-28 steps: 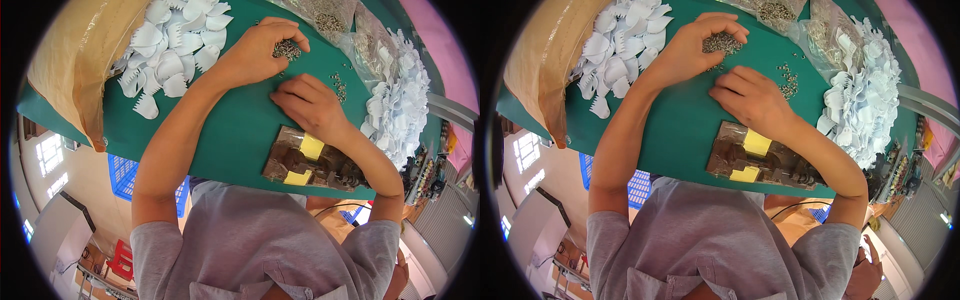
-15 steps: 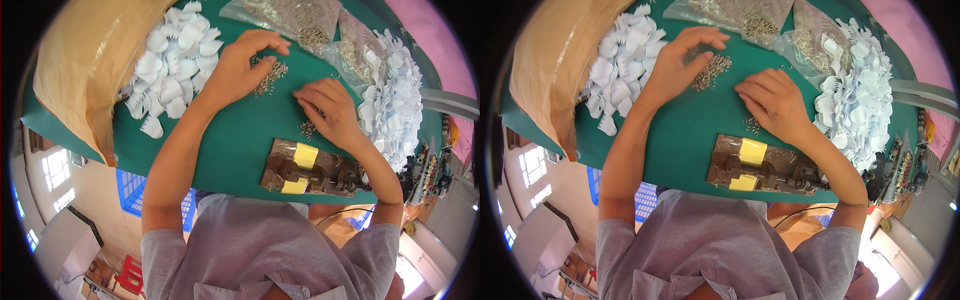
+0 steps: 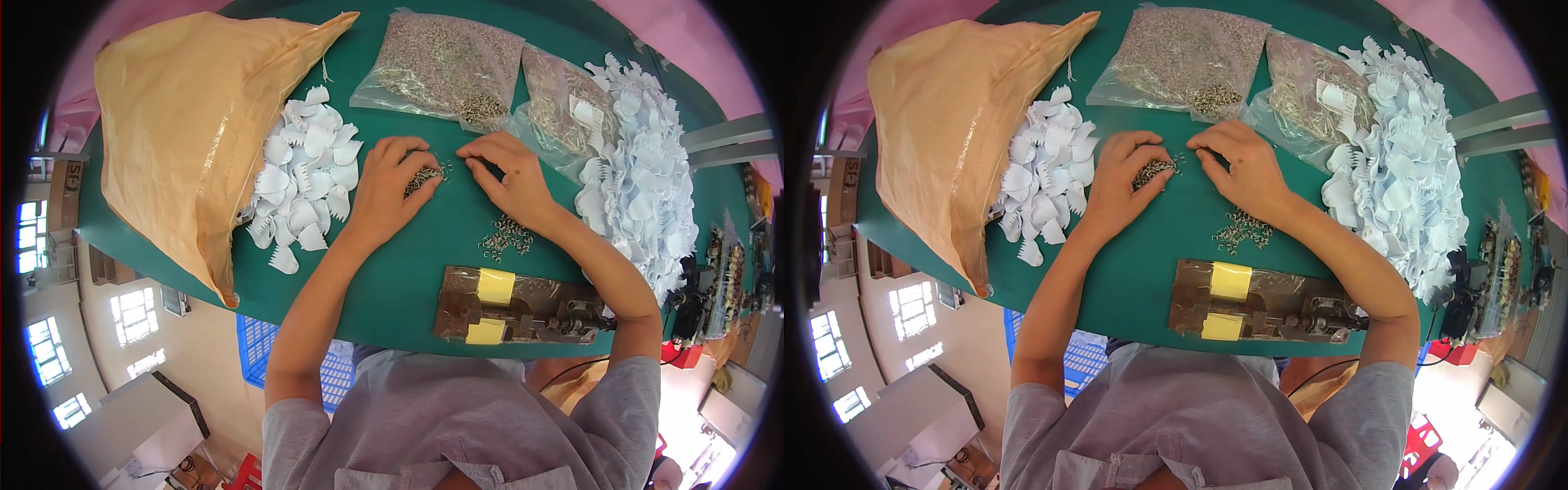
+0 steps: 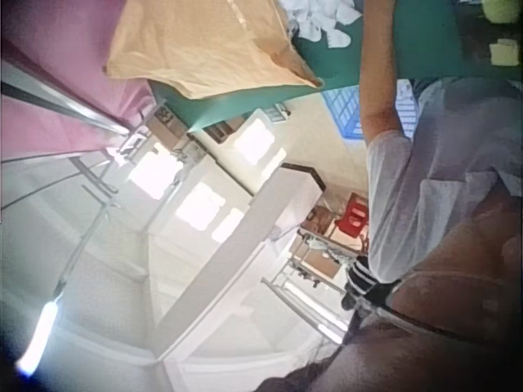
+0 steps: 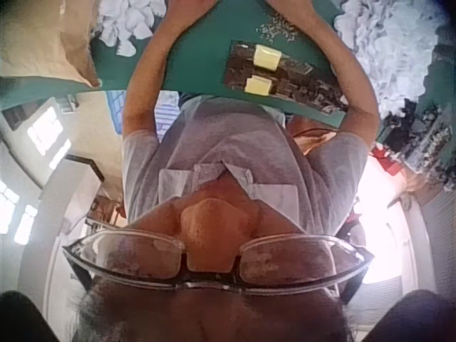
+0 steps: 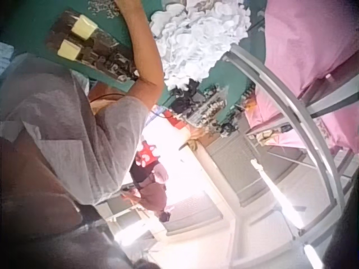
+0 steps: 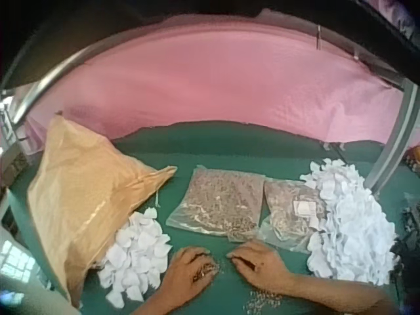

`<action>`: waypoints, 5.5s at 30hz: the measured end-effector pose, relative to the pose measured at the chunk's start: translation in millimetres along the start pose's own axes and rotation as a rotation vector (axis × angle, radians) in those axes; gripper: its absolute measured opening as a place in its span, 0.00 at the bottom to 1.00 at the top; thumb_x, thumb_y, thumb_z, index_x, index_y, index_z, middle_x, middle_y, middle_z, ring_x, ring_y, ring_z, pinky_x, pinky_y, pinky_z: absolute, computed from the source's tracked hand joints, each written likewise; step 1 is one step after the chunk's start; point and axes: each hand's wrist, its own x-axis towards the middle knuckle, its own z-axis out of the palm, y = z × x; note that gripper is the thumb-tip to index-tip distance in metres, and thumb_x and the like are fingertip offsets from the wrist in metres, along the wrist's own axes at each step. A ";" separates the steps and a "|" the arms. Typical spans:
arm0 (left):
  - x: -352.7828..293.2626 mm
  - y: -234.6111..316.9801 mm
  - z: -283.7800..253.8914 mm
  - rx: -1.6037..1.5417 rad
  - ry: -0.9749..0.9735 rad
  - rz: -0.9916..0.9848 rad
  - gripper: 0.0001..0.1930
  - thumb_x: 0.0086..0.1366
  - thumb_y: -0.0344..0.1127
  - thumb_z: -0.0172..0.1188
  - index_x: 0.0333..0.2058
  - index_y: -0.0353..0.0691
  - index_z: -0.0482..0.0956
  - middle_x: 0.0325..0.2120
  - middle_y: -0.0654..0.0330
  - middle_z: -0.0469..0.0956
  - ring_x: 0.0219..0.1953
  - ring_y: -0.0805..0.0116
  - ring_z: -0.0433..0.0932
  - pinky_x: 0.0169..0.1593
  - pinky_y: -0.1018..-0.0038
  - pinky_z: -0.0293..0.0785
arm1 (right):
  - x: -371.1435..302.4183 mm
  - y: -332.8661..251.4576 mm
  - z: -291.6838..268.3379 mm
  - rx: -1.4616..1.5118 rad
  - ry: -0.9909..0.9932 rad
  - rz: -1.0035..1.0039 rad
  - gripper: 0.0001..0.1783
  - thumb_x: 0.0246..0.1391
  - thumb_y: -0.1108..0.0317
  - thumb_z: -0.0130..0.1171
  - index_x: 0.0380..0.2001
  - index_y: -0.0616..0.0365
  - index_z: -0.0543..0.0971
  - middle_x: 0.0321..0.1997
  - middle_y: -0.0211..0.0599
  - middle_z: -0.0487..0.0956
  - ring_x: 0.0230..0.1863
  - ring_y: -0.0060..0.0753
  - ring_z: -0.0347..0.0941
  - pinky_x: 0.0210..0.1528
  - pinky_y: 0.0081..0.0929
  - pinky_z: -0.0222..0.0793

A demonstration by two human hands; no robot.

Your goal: Sorting small metallic components on a workbench in a factory setting.

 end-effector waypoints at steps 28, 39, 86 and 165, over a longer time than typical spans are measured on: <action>-2.9 3.1 -12.2 -0.159 -0.019 -0.123 0.12 0.59 0.22 0.69 0.42 0.38 0.85 0.50 0.56 0.84 0.57 0.56 0.81 0.61 0.66 0.75 | 16.6 1.2 25.5 -0.190 -0.019 -0.227 0.17 0.52 0.73 0.72 0.46 0.53 0.84 0.42 0.32 0.78 0.46 0.40 0.76 0.49 0.38 0.75; -3.9 0.6 -12.8 -0.191 0.019 -0.128 0.12 0.56 0.20 0.69 0.39 0.38 0.85 0.48 0.57 0.85 0.57 0.57 0.80 0.61 0.67 0.75 | -22.0 -8.3 -35.6 -0.260 -0.202 -0.128 0.08 0.54 0.75 0.69 0.37 0.55 0.82 0.39 0.32 0.79 0.44 0.42 0.75 0.48 0.39 0.74; -5.8 0.3 -15.2 -0.296 -0.004 -0.201 0.12 0.52 0.19 0.66 0.36 0.38 0.82 0.53 0.55 0.82 0.61 0.54 0.76 0.64 0.64 0.71 | 7.4 -14.8 7.2 -0.087 -0.231 -0.029 0.08 0.56 0.73 0.71 0.37 0.56 0.81 0.36 0.34 0.81 0.43 0.41 0.78 0.44 0.39 0.76; -6.9 -4.8 -17.8 -0.294 -0.086 -0.099 0.09 0.53 0.22 0.70 0.33 0.41 0.88 0.57 0.59 0.82 0.65 0.53 0.72 0.64 0.63 0.73 | 14.3 -38.7 2.2 -0.150 -0.295 0.110 0.08 0.56 0.73 0.65 0.39 0.59 0.81 0.32 0.46 0.82 0.36 0.53 0.81 0.39 0.47 0.77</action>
